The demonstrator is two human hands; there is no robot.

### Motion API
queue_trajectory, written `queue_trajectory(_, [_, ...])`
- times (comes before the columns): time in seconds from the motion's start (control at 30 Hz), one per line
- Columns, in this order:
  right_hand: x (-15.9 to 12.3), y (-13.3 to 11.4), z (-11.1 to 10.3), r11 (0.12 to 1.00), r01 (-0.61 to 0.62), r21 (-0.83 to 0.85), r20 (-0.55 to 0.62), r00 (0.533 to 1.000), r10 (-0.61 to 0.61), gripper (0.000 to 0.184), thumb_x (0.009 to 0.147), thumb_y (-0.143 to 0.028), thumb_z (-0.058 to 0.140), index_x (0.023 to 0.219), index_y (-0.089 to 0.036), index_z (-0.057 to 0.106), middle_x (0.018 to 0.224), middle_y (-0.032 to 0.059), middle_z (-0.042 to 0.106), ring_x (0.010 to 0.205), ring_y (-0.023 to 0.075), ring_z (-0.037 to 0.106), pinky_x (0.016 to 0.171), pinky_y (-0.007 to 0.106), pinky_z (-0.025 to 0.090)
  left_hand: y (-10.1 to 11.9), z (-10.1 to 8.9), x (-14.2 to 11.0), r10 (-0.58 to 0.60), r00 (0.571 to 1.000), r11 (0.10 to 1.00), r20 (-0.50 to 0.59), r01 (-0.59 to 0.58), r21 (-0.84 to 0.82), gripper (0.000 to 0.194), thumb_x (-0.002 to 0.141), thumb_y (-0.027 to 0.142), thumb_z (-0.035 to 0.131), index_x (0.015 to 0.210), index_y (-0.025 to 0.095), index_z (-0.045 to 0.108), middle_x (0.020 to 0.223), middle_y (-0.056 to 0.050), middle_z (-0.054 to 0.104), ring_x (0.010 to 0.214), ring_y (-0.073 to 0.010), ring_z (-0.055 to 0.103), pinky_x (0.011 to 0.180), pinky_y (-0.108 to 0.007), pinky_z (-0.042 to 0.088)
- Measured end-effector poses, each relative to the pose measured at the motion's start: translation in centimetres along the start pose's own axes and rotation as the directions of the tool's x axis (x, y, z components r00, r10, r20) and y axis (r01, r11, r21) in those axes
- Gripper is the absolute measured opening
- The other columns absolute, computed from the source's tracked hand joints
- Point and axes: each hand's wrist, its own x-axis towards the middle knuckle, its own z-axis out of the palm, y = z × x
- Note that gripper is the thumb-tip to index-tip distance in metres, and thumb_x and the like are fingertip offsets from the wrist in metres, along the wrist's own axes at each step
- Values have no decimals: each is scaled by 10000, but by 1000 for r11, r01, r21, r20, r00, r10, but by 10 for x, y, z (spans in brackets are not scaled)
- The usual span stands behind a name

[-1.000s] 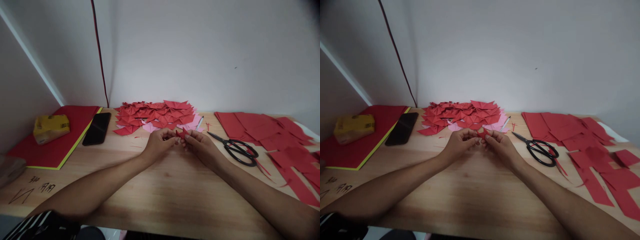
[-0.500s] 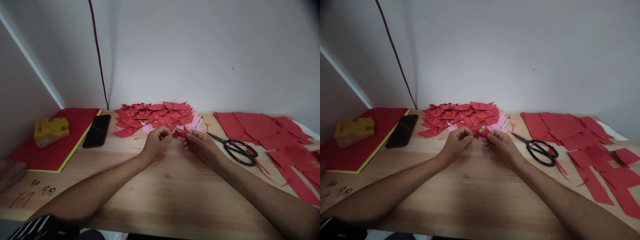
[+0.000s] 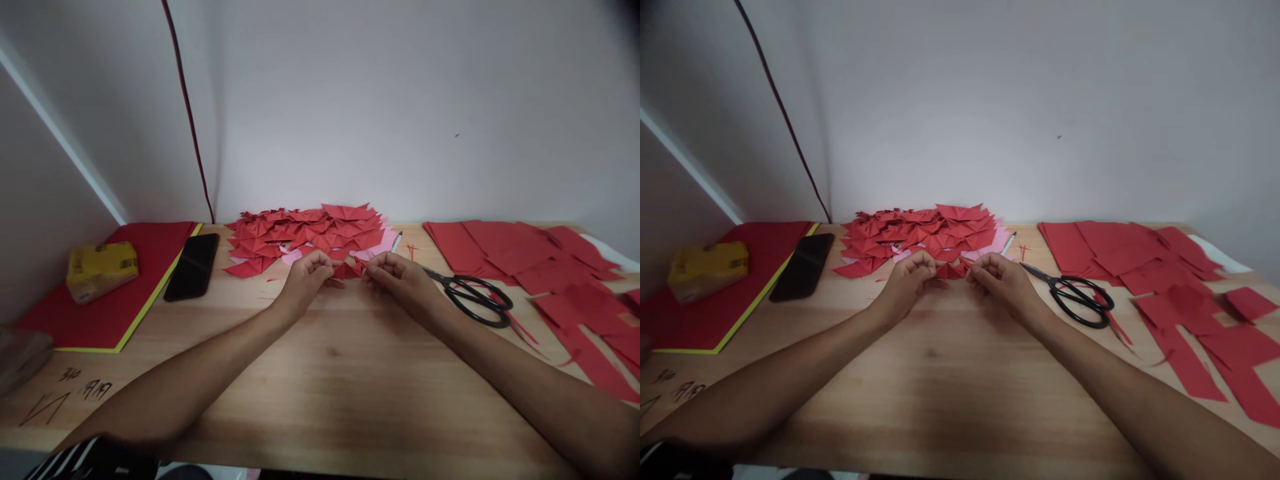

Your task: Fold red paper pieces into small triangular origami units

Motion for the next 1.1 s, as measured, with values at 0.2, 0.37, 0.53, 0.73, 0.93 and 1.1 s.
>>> queue_trajectory(0.2, [3, 2, -5, 998, -39, 46, 11, 999, 38, 273, 772, -429, 713, 743, -197, 571, 692, -9, 635, 549, 98, 518, 493, 231, 383, 4, -3, 1, 20, 1000, 999, -12, -20, 44, 117, 690, 225, 615, 692, 164, 515, 648, 56, 479, 592, -87, 497, 625, -273, 543])
queue_trajectory(0.37, [7, -1, -13, 975, -127, 183, -27, 991, 134, 225, 714, -346, 702, 686, -193, 538, 595, -26, 575, 481, 79, 467, 424, 209, 280, 10, -13, 8, 41, 996, 993, -81, -32, 111, 107, 696, 227, 603, 676, 159, 522, 654, 29, 549, 571, -86, 537, 549, -216, 489])
queue_trajectory(0.53, [10, -5, -18, 963, -220, 154, 4, 975, 222, 227, 654, -336, 697, 633, -183, 532, 534, -20, 543, 412, 67, 431, 373, 200, 221, 11, -20, 14, 12, 995, 976, -100, 10, 216, 96, 684, 231, 586, 679, 173, 511, 551, 26, 561, 461, -96, 528, 450, -202, 418])
queue_trajectory(0.73, [14, -4, -28, 956, -284, 79, 12, 959, 284, 232, 635, -329, 698, 577, -181, 529, 521, 4, 557, 370, 67, 409, 334, 205, 177, 13, -28, 18, -6, 999, 826, -39, 27, 562, 74, 685, 215, 546, 635, 176, 507, 525, 26, 554, 397, -79, 445, 411, -199, 314])
queue_trajectory(0.93, [17, -4, -41, 921, -261, -289, 3, 962, 274, 213, 701, -313, 634, 562, -188, 532, 456, -19, 519, 363, 71, 388, 360, 212, 244, 20, -36, 16, 99, 983, 440, 154, -182, 879, 83, 692, 174, 563, 634, 155, 620, 628, 6, 612, 586, -111, 510, 529, -219, 320])
queue_trajectory(1.1, [16, -8, -44, 794, -100, -599, 4, 992, 127, 183, 748, -310, 570, 608, -194, 551, 499, -17, 559, 429, 98, 457, 427, 228, 328, 22, -36, 16, 84, 979, 312, 187, -204, 928, 76, 705, 164, 567, 641, 165, 607, 686, -4, 653, 647, -134, 552, 584, -244, 346])
